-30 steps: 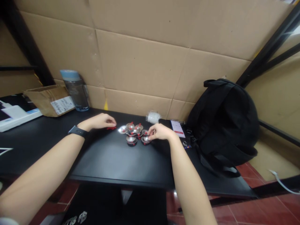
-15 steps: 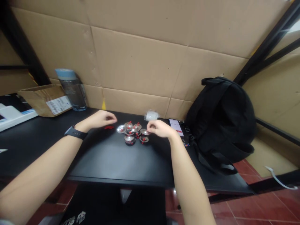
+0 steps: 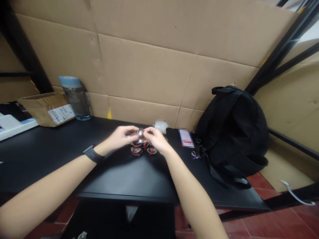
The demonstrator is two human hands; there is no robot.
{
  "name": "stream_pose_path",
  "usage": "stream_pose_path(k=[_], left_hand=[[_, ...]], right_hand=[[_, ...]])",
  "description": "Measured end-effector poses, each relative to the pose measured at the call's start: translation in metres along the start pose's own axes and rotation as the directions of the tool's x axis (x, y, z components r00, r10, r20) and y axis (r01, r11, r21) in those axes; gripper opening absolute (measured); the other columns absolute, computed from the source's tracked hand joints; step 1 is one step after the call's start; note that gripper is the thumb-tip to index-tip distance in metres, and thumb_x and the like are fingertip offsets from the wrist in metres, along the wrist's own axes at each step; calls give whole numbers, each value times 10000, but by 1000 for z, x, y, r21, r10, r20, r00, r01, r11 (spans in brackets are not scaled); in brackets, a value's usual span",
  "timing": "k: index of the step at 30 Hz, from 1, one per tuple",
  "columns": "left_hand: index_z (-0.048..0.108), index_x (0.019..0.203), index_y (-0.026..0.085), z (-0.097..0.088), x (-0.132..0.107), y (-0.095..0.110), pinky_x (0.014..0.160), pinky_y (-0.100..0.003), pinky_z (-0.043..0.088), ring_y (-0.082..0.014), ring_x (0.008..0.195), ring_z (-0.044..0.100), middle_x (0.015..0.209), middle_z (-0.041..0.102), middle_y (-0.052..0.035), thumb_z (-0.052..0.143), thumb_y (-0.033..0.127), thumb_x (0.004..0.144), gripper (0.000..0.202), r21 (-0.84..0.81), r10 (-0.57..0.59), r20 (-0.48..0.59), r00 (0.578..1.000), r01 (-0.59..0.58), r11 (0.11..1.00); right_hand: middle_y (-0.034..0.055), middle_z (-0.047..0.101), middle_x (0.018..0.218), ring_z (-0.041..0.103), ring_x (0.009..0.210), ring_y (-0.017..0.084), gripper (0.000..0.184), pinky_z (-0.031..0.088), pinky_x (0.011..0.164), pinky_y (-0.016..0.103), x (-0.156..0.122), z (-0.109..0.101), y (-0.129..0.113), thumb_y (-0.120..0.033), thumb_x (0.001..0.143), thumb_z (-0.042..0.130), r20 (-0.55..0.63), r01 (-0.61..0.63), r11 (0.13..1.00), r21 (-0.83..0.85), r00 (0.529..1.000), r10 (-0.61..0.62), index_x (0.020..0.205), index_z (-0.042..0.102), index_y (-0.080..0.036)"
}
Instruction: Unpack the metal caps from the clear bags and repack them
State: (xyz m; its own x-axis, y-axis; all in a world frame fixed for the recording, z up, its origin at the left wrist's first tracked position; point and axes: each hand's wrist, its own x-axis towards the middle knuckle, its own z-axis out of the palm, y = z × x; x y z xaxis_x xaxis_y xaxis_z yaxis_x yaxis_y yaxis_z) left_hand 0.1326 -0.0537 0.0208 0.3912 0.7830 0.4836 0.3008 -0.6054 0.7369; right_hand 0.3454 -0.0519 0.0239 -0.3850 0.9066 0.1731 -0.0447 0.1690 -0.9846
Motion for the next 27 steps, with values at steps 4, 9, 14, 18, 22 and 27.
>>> stream_pose_path(k=[4,9,14,18,22,27], left_hand=[[757,1026,167,3,-1,-1,767,-285,548,-200,831,698,951,776,-73,681,440,883,318,12,-3,-22,1000,3,1000],[772,984,174,0,-1,3,759,-279,537,-192,811,695,931,776,-61,663,386,887,257,71,9,-49,999,-6,997],[750,920,154,-2,-2,7,742,-273,534,-184,773,684,854,763,-55,654,292,837,188,80,25,-33,999,-23,997],[736,955,150,-3,-2,6,733,-272,544,-180,764,690,886,768,-69,655,323,856,215,26,1,-37,999,0,1000],[736,973,145,-5,0,4,652,-244,530,-152,681,673,828,762,-56,650,377,879,265,-12,-41,-30,999,40,999],[750,852,143,-28,7,-13,648,-247,521,-167,685,683,777,758,-58,685,297,802,174,61,-72,-61,996,76,995]], right_hand=[[27,663,1055,656,838,143,332,552,780,287,-1,5,3,-475,783,790,-6,-2,1000,-3,1000,2,845,618,-198],[34,687,995,691,887,178,341,569,821,320,-2,7,5,-473,791,790,21,5,1000,-21,1000,-5,908,616,-203],[13,674,1061,693,916,171,485,585,838,319,-4,13,5,-422,668,891,2,68,997,-41,998,-68,980,569,-235],[20,654,1113,687,881,152,569,588,792,295,-5,21,7,-386,658,900,-28,98,995,-25,995,-99,1086,546,-261],[47,654,1135,690,903,167,594,583,816,320,-3,21,8,-406,685,878,-40,132,988,-84,990,-136,1154,547,-253],[76,679,1147,672,864,185,504,551,755,321,2,-15,3,-394,741,821,-78,198,872,-447,963,-259,1174,622,-230]])
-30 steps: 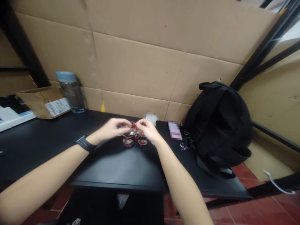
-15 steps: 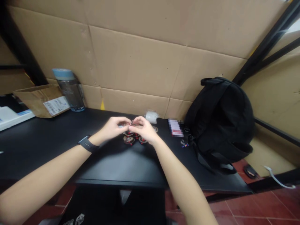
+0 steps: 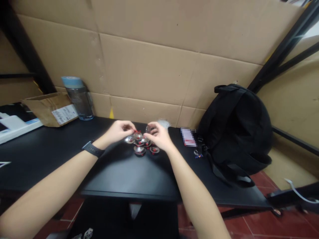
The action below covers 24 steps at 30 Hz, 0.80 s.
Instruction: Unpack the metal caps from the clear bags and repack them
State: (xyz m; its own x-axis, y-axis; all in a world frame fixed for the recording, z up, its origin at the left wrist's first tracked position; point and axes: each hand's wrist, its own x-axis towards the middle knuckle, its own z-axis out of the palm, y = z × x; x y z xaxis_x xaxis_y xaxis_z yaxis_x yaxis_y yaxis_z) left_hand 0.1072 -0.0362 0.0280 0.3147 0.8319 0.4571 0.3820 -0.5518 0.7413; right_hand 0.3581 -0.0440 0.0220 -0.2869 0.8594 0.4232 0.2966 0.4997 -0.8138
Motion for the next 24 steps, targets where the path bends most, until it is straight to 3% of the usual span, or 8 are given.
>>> stream_pose_path(k=[2,4,7,10,15,19,24], left_hand=[[759,849,150,-17,4,-14,666,-259,527,-178,697,694,781,764,-63,700,320,791,189,47,-28,34,999,26,999],[769,857,162,-37,5,-30,710,-274,535,-197,756,714,839,781,-72,733,365,774,222,129,-48,65,997,39,991],[766,853,176,-63,4,-54,748,-294,544,-218,786,733,851,790,-71,793,422,719,282,168,-149,137,979,125,978],[752,819,175,-79,1,-71,755,-309,548,-233,795,741,848,793,-78,843,454,661,334,134,-217,233,948,190,973],[745,778,173,-83,-1,-79,741,-306,542,-238,793,745,818,792,-77,868,446,636,332,173,-256,269,928,215,961],[754,795,181,-79,0,-84,742,-298,538,-234,804,747,833,795,-73,856,454,659,322,176,-243,259,935,202,963],[773,809,174,-76,-1,-96,750,-299,536,-228,787,739,829,796,-81,849,493,657,361,145,-266,276,924,233,962]], right_hand=[[60,708,1042,643,813,185,463,523,761,328,4,-24,10,-360,728,824,-30,39,955,-295,998,-50,1143,674,-222],[39,714,919,622,754,182,427,496,749,322,5,-48,21,-339,712,828,-43,11,874,-486,998,-37,1100,707,-209],[18,724,857,613,701,165,380,463,693,283,3,-78,36,-327,699,829,26,-78,822,-564,993,112,1040,725,-195],[15,745,898,622,701,160,396,450,682,266,0,-94,49,-319,659,850,120,-108,795,-596,968,221,1019,742,-193],[26,768,923,654,721,169,446,459,692,267,-1,-100,62,-356,667,851,153,-159,781,-604,939,309,1073,762,-196],[55,776,1043,676,790,189,470,478,714,277,0,-97,66,-396,678,853,174,-154,792,-590,934,311,1100,770,-206],[55,784,999,677,803,197,448,489,746,284,1,-96,67,-396,689,850,193,-129,792,-597,935,297,1089,783,-205]])
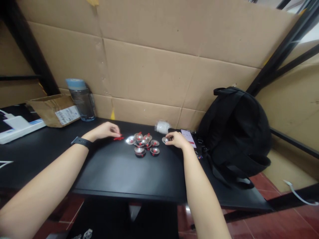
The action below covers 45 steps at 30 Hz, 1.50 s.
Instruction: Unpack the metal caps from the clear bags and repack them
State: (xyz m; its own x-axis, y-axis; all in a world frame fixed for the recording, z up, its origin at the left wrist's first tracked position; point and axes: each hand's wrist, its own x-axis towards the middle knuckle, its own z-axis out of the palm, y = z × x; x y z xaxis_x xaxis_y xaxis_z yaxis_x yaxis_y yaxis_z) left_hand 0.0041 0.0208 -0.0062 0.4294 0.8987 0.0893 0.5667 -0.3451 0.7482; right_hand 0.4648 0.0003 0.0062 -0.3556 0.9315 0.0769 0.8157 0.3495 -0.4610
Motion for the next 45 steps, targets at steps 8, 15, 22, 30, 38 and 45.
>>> stream_pose_path(k=[8,15,22,30,38,45], left_hand=[[837,918,220,-5,1,-2,864,-314,534,-260,927,739,975,807,-70,794,540,704,387,134,-27,17,999,25,991],[817,1022,220,-4,-1,8,830,-286,551,-245,927,739,997,804,-69,882,474,586,509,143,-41,72,997,30,989],[832,959,231,-4,-1,5,797,-286,561,-244,870,757,928,809,-65,866,421,607,402,94,-17,52,998,12,995],[832,920,238,-1,-4,20,719,-252,536,-225,785,751,850,805,-44,844,382,621,332,123,-6,67,998,-2,992],[805,1014,208,2,-7,45,730,-263,517,-218,779,724,898,798,-50,725,428,770,338,282,67,-61,996,-47,958],[793,1043,224,26,-17,85,782,-276,507,-213,853,699,995,778,-55,648,444,885,307,203,262,-5,965,-256,945]], right_hand=[[45,779,993,684,837,197,361,481,772,278,0,5,-5,-370,785,776,-21,18,999,-46,1000,-18,1114,778,-221],[37,765,903,665,777,187,311,476,770,275,0,6,-16,-329,786,757,16,19,996,-89,1000,-18,1072,789,-211],[39,739,960,653,807,185,340,468,736,268,-9,-6,-30,-290,717,807,92,57,996,-73,995,-50,1049,777,-219],[-27,654,844,570,676,123,479,403,591,220,-16,6,-78,-295,563,915,334,143,989,35,931,-146,1010,756,-232],[7,690,826,607,717,138,179,443,655,232,-16,4,-82,-200,760,760,277,261,964,55,923,-266,931,809,-217],[50,689,990,651,879,176,121,498,852,310,-17,2,-92,-336,847,781,83,440,873,210,882,-465,908,822,-240]])
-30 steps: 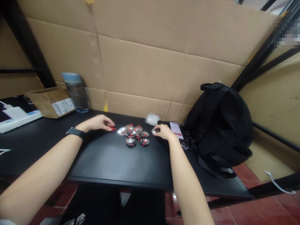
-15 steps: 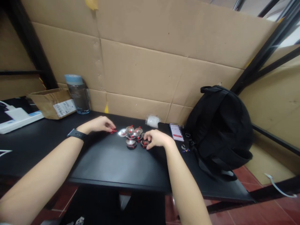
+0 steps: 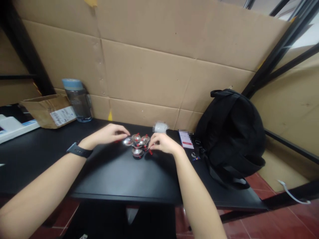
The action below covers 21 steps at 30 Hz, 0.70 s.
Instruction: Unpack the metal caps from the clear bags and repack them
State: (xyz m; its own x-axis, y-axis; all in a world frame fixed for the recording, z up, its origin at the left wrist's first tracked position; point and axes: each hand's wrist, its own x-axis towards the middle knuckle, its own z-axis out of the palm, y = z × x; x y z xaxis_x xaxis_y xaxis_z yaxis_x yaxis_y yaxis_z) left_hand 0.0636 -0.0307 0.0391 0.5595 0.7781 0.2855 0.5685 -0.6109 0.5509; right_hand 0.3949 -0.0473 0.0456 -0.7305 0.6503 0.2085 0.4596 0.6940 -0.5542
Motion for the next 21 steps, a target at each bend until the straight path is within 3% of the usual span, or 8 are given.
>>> stream_pose_path(k=[5,10,15,21], left_hand=[[787,1092,221,36,4,30,857,-308,503,-219,938,677,1087,736,-98,654,436,915,309,-183,208,16,978,-202,962],[786,1027,210,59,6,36,814,-304,512,-201,882,671,1013,714,-96,695,442,894,283,-312,244,40,969,-220,924],[760,987,195,57,4,40,762,-292,506,-189,832,661,964,710,-78,685,410,895,245,-332,215,46,975,-188,924],[725,977,199,42,2,46,756,-289,502,-192,822,655,930,725,-75,640,403,919,229,-331,231,177,957,-164,929]], right_hand=[[61,677,1070,643,945,189,178,511,886,341,6,7,-9,-413,871,757,-72,139,986,97,989,-132,962,828,-278],[67,668,1088,651,924,184,186,537,820,326,10,14,-14,-436,874,749,-110,176,967,183,981,-158,936,832,-281],[62,678,1048,662,929,191,187,541,861,340,12,20,-16,-430,863,761,-133,198,964,179,975,-175,947,829,-277],[64,705,1025,673,947,205,180,536,895,355,15,27,-21,-404,886,739,-134,192,966,173,976,-171,968,814,-262]])
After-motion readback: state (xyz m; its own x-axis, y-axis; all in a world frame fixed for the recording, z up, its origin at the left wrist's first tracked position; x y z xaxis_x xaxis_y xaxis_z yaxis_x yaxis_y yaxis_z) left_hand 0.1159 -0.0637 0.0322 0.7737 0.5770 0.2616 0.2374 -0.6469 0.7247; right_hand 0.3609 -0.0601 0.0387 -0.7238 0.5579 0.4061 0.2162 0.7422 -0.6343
